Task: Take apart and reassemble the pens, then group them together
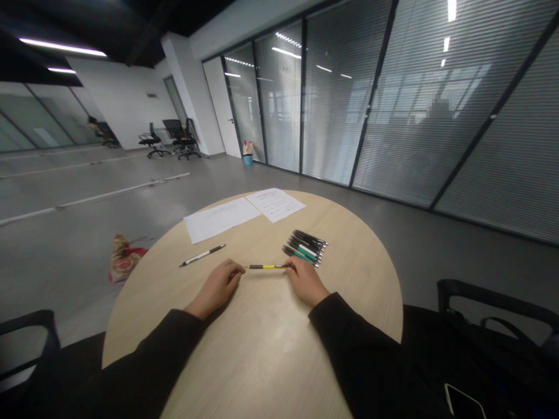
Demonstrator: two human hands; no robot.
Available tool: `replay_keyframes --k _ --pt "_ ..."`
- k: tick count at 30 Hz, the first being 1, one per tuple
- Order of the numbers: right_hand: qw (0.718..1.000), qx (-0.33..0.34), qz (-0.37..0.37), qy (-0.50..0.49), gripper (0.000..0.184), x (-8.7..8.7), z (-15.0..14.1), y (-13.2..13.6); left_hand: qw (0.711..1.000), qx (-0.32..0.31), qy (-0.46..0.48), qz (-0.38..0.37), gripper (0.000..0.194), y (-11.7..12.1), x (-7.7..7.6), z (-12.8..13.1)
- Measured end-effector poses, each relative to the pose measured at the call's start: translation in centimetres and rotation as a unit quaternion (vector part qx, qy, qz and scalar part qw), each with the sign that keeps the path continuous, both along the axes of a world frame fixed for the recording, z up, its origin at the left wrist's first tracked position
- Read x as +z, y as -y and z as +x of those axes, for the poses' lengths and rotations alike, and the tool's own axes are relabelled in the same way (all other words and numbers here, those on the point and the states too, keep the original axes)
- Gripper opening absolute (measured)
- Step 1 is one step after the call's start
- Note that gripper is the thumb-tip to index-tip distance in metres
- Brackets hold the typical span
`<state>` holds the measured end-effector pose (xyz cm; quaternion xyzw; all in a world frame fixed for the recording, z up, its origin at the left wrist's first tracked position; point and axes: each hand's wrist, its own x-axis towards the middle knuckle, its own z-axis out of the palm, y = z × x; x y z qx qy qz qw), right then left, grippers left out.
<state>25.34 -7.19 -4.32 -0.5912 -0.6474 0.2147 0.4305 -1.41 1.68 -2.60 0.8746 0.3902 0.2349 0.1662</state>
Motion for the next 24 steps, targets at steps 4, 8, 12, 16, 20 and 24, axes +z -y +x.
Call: replay_keyframes --k 4,8,12,16,20,24 --pt "1.000 0.000 0.001 -0.002 0.016 0.0 0.0 0.0 1.000 -0.011 -0.004 0.003 0.017 0.1 0.1 0.0" --pt "1.000 -0.003 0.001 -0.003 0.016 -0.1 -0.1 0.1 1.000 -0.005 0.015 0.004 0.017 0.4 0.4 0.1" --pt "1.000 0.001 -0.002 0.001 0.016 0.0 0.0 0.1 0.999 0.012 0.044 0.006 0.019 0.7 0.9 0.3" --pt "1.000 0.002 0.003 0.002 0.018 -0.2 0.0 0.0 0.998 0.015 0.063 -0.007 0.021 0.9 1.5 0.6" --pt "1.000 0.005 0.005 0.001 0.017 -0.2 0.0 0.0 0.997 0.007 0.076 -0.016 0.023 1.1 1.9 0.7" --pt "1.000 0.003 0.001 -0.002 0.017 -0.3 0.0 0.0 0.995 0.020 0.099 -0.028 0.023 1.2 1.9 0.7"
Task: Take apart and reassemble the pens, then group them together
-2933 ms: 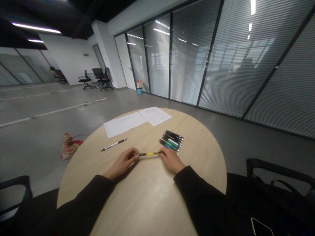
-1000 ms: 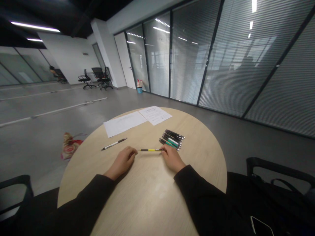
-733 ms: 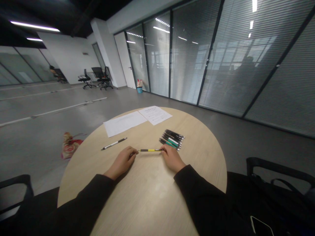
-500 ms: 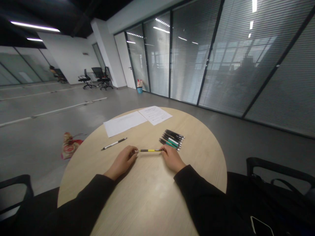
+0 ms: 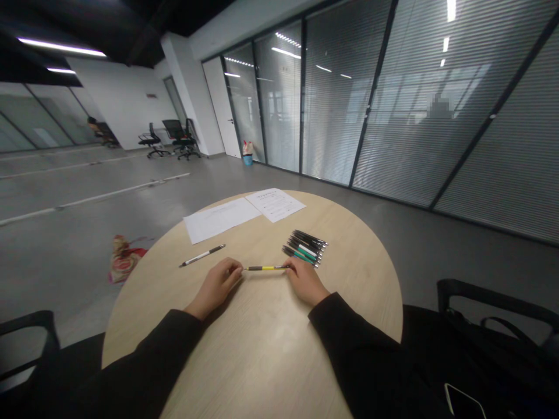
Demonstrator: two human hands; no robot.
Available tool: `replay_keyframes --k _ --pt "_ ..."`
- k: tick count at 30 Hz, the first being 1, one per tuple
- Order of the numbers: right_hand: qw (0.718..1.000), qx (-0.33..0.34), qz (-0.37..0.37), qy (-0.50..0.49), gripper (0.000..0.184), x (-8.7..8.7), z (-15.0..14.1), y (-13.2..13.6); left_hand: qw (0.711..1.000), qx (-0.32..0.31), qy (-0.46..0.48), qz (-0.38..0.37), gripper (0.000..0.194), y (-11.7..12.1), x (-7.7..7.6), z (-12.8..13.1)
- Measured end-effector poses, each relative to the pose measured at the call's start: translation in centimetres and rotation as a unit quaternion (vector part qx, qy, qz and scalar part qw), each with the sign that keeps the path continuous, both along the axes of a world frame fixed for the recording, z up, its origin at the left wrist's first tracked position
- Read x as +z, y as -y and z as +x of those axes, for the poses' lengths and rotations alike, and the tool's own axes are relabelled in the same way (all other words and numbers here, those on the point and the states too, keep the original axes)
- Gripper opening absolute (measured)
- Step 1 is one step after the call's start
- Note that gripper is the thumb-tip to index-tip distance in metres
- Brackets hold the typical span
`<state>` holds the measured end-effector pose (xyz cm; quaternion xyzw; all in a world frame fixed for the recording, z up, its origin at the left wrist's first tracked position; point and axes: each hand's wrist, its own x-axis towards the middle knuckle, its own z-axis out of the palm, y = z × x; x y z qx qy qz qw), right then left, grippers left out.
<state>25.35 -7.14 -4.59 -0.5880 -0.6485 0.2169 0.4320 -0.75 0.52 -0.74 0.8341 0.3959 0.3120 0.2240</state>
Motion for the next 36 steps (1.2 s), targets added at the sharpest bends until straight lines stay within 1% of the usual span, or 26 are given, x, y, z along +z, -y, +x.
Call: replay_keyframes --k 6,11,14,17,20,24,28,33,36 --pt "1.000 -0.004 0.002 -0.001 0.017 0.0 0.0 0.0 0.996 0.039 0.051 -0.057 0.025 -0.5 -0.1 -0.3" --pt "1.000 -0.025 0.011 -0.001 0.018 0.3 -0.1 0.1 0.982 0.075 0.130 -0.113 0.030 -1.5 -0.6 -0.9" --pt "0.999 -0.042 0.015 0.004 0.019 0.4 -0.1 0.1 0.971 0.105 0.174 -0.123 0.031 -2.1 -0.8 -1.3" --pt "0.998 -0.064 0.017 0.016 0.020 0.5 -0.1 0.2 0.964 0.133 0.189 -0.130 0.032 -2.4 -0.7 -1.8" --pt "0.995 -0.082 0.020 0.048 0.020 0.6 0.0 0.4 0.958 0.160 0.203 -0.121 0.030 -2.7 -0.5 -2.1" --pt "0.990 -0.096 0.017 0.104 0.020 0.9 -0.2 0.7 0.955 0.180 0.209 -0.107 0.028 -2.8 -0.5 -2.2" --pt "0.981 -0.097 -0.009 0.167 0.018 1.2 -0.5 0.9 0.958 0.170 0.204 -0.104 0.028 -2.5 -0.4 -2.0" --pt "0.968 -0.094 -0.014 0.232 0.013 1.5 -0.8 1.2 0.968 0.118 0.196 -0.105 0.027 -1.9 -0.6 -1.3" --pt "0.962 -0.092 -0.012 0.255 0.012 1.4 -1.0 1.4 0.970 0.094 0.190 -0.116 0.029 -1.7 -0.8 -0.9"
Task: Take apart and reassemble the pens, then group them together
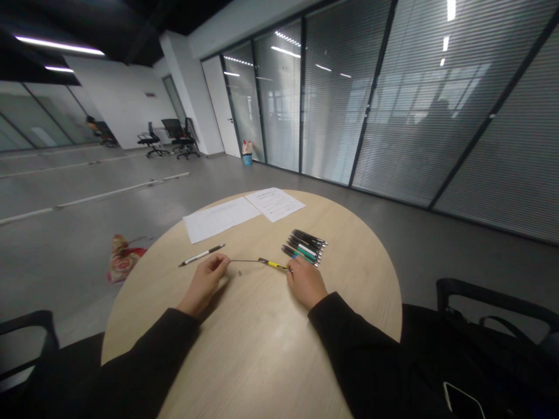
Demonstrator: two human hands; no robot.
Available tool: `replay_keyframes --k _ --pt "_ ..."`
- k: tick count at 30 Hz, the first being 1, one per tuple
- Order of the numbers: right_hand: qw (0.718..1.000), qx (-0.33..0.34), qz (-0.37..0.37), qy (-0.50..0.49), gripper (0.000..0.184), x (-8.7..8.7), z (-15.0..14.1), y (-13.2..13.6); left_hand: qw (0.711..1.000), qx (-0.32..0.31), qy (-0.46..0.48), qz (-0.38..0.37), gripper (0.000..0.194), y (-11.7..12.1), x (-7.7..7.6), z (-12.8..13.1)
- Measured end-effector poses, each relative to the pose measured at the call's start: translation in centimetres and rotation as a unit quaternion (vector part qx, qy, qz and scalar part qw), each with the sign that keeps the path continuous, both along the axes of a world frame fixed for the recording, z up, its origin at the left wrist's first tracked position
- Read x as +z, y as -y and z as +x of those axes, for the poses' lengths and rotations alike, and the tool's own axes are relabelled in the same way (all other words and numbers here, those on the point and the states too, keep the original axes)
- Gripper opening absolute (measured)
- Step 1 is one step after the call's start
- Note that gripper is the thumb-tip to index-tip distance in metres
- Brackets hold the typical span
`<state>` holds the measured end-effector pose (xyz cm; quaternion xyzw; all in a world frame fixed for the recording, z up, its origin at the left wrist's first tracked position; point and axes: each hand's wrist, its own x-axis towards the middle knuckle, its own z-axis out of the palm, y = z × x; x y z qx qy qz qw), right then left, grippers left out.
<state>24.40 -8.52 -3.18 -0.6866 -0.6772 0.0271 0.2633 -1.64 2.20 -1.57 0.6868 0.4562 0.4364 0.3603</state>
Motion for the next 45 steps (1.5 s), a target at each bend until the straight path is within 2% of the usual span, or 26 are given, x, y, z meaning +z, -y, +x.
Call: replay_keyframes --k 8,13,17,25,34,39,45 --pt "1.000 0.003 0.017 -0.011 0.012 -0.3 -0.2 0.0 0.999 -0.037 0.007 -0.031 0.034 0.7 0.3 0.6" --pt "0.995 0.058 0.059 -0.058 0.015 0.1 -0.7 0.0 0.995 -0.080 0.014 -0.052 0.035 1.2 0.7 1.0" --pt "0.988 0.103 0.079 -0.088 0.010 0.4 -1.0 0.1 0.991 -0.110 0.019 -0.071 0.034 1.7 0.9 1.3" --pt "0.981 0.127 0.095 -0.112 0.008 0.0 -1.2 -0.2 0.989 -0.127 0.020 -0.076 0.032 2.2 1.4 1.4" --pt "0.983 0.122 0.088 -0.108 0.009 0.4 -1.2 0.1 0.988 -0.126 0.024 -0.084 0.033 2.0 1.4 1.2" --pt "0.985 0.111 0.083 -0.102 0.009 0.5 -1.1 0.1 0.990 -0.106 0.035 -0.089 0.035 1.6 1.2 0.9" --pt "0.990 0.080 0.082 -0.084 0.009 0.3 -0.9 -0.1 0.995 -0.070 0.020 -0.062 0.031 0.6 0.9 0.1"
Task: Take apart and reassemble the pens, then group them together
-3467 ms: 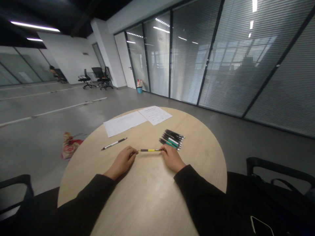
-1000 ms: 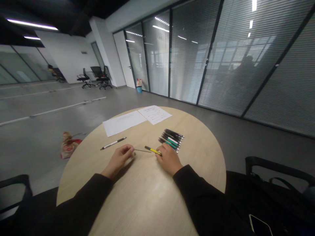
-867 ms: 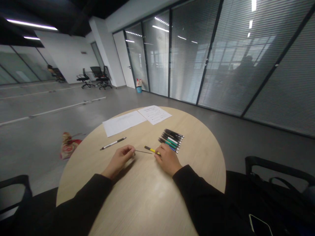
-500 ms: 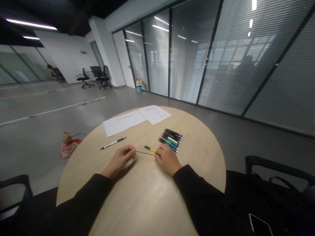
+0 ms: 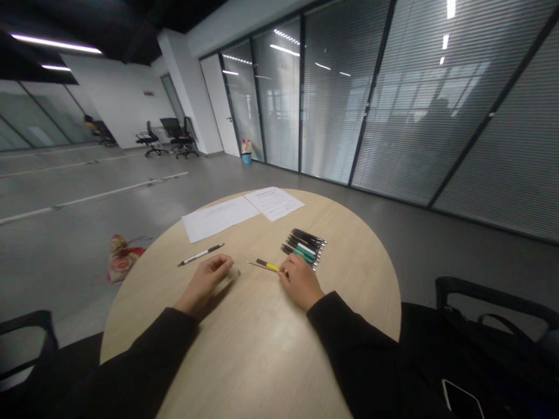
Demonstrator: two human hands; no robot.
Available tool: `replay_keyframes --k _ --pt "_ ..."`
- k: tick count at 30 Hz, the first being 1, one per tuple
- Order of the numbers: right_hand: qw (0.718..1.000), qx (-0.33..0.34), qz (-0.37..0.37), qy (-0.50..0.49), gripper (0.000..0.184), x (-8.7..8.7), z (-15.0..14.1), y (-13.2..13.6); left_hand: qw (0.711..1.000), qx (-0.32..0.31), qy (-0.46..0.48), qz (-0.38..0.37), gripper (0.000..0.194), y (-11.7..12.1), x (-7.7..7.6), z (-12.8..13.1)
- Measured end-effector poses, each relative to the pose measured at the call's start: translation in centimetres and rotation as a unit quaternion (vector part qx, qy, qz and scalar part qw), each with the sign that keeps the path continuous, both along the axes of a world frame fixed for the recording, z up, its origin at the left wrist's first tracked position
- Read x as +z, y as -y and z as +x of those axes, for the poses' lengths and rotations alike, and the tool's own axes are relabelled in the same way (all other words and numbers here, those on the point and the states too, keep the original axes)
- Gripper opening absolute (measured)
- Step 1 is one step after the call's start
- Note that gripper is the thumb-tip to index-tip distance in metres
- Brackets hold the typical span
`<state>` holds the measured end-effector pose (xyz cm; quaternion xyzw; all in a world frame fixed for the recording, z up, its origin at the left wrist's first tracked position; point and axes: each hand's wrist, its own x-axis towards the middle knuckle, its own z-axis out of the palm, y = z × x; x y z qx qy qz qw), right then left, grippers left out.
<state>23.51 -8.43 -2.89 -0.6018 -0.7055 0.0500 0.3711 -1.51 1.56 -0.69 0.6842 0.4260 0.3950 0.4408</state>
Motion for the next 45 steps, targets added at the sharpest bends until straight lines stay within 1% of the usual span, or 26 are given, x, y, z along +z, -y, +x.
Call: replay_keyframes --k 4,9,12,16,23,30,35,40,45 --pt "1.000 -0.013 -0.003 0.013 0.010 -0.1 0.0 0.0 0.994 0.022 -0.082 0.062 0.030 -0.5 -0.2 -0.4" --pt "0.999 -0.019 -0.007 0.038 0.011 -0.3 -0.2 0.0 0.973 0.034 -0.187 0.134 0.022 -0.4 -0.5 -0.3" --pt "0.999 -0.017 -0.007 0.047 0.012 -0.3 -0.2 0.0 0.960 0.024 -0.230 0.156 0.020 -0.4 -0.7 -0.2" --pt "0.998 -0.012 -0.011 0.053 0.012 -0.2 -0.4 0.1 0.949 0.007 -0.266 0.167 0.017 -0.5 -0.9 -0.3" --pt "0.999 -0.005 -0.015 0.046 0.012 -0.2 -0.3 0.2 0.948 0.000 -0.270 0.168 0.017 -0.7 -1.1 -0.4" --pt "0.999 -0.015 -0.005 0.040 0.014 -0.1 0.0 0.1 0.956 -0.006 -0.238 0.171 0.017 -1.0 -1.5 -0.7" --pt "0.999 -0.028 0.001 0.024 0.017 0.0 0.4 0.1 0.959 0.000 -0.228 0.166 0.024 -1.0 -1.2 -0.9" --pt "0.999 -0.037 0.000 0.018 0.016 -0.1 0.7 0.1 0.964 -0.002 -0.226 0.140 0.023 -1.0 -0.9 -0.9" --pt "0.999 -0.044 -0.003 0.014 0.011 -0.3 0.7 0.1 0.965 0.003 -0.227 0.134 0.022 -1.0 -0.9 -0.9"
